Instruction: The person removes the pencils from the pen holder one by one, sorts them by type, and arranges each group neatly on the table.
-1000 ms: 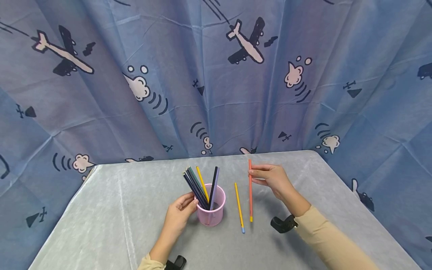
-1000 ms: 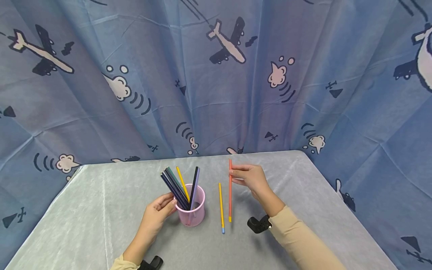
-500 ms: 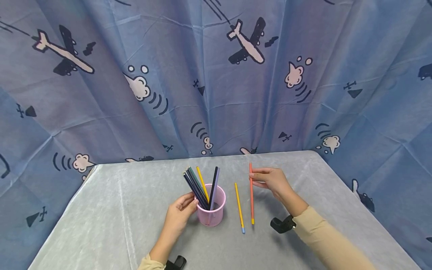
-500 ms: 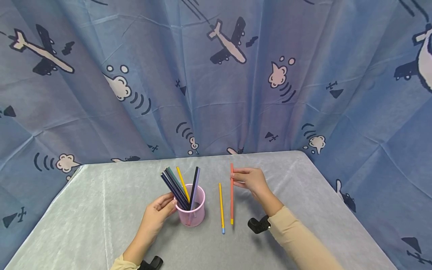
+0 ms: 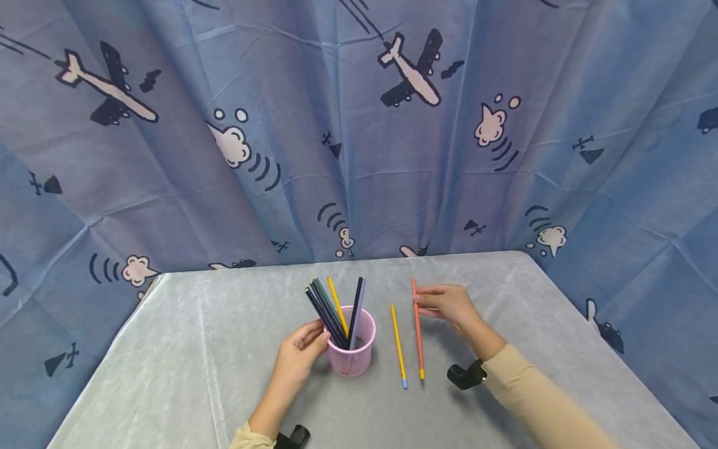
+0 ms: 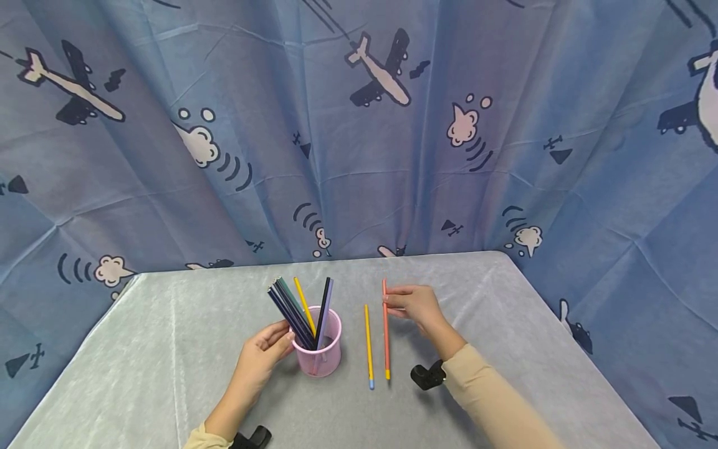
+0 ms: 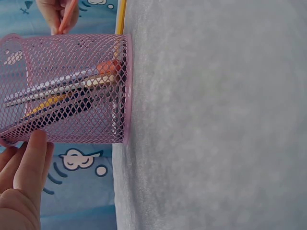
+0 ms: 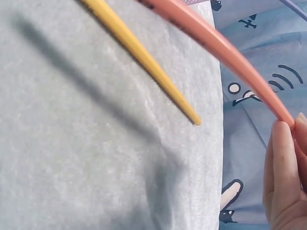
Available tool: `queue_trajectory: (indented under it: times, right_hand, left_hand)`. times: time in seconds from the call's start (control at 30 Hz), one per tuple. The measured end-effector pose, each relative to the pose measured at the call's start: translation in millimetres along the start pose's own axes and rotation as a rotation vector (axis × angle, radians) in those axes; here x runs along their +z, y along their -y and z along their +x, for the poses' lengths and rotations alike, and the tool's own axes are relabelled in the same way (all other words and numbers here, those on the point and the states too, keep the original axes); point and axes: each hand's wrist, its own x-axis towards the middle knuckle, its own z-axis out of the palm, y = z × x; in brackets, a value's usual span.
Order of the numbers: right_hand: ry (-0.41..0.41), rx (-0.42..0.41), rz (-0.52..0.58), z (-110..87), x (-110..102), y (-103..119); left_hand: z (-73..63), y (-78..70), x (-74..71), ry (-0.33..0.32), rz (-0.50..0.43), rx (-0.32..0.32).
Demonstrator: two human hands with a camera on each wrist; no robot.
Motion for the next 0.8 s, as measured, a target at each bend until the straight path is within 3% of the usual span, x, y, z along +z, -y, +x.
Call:
queue_trajectory:
  times: [0.8]
  right_hand:
    - [-0.018, 0.072, -0.084, 13.6, 6.7, -20.6]
  left_hand:
    - [-0.9, -1.9, 0.4, -0.004, 0.018, 0.001]
